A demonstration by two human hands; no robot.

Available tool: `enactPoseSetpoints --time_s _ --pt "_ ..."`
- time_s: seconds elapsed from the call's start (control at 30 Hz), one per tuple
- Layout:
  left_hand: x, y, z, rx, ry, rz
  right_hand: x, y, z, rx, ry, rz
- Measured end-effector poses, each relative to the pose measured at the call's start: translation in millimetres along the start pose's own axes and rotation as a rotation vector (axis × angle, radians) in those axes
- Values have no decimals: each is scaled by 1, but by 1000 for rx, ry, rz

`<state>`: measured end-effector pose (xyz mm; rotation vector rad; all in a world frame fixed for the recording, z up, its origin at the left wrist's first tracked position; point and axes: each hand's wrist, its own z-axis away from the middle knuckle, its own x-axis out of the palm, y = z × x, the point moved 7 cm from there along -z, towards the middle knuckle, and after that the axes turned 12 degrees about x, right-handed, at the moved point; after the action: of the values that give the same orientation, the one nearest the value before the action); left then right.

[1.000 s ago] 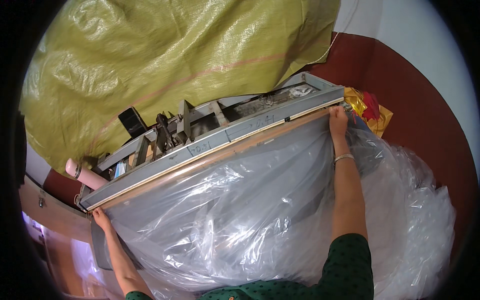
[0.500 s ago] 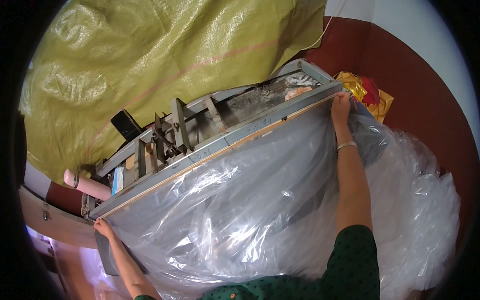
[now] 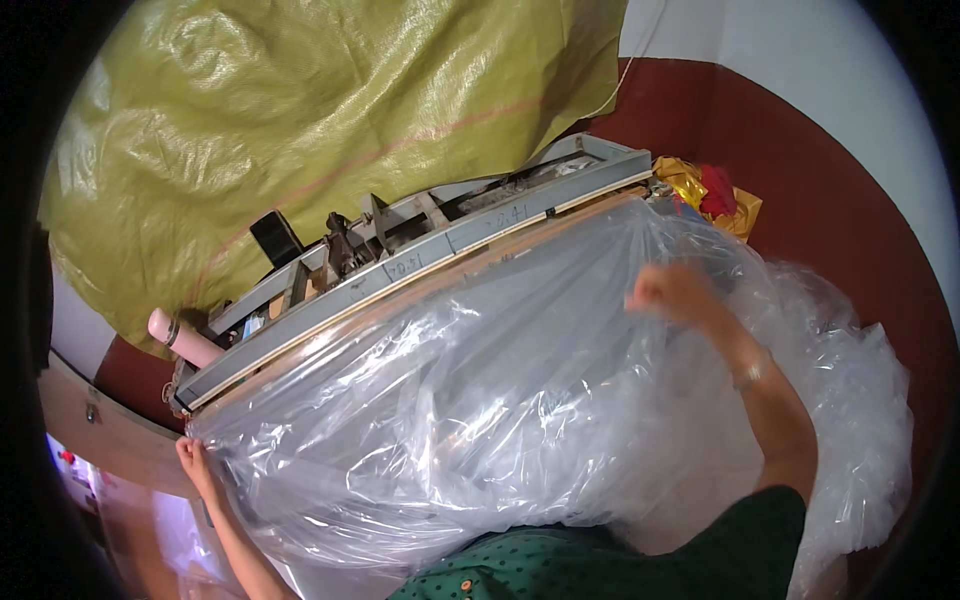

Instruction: The person wraps a rectangular gray object in a clear plastic bag. They repeatedly pull the plastic over the object, smooth it out, and adjust the edges to ensure a tight fit. The process involves handling the plastic and the object with both hands to achieve a neat wrap.

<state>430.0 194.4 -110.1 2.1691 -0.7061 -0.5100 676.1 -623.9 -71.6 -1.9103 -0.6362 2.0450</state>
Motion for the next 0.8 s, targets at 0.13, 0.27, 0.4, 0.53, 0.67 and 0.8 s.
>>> enactPoseSetpoints --time_s 0.13,0.27,0.4,0.53,0.67,0.8 --pt "-61 -56 38 -76 29 -71 86 -41 132 -265 -770 129" --pt "-66 -68 60 -59 76 -221 188 -43 179 -309 -651 425" --pt "-34 -51 54 79 -12 -309 260 -10 153 -200 -468 375" --pt "-9 -3 60 -79 -58 -272 278 30 112 -29 -368 13" --pt "57 36 68 -168 -137 -165 217 81 130 -13 33 99" --pt "180 43 110 -72 -499 270 28 186 213 552 317 617"
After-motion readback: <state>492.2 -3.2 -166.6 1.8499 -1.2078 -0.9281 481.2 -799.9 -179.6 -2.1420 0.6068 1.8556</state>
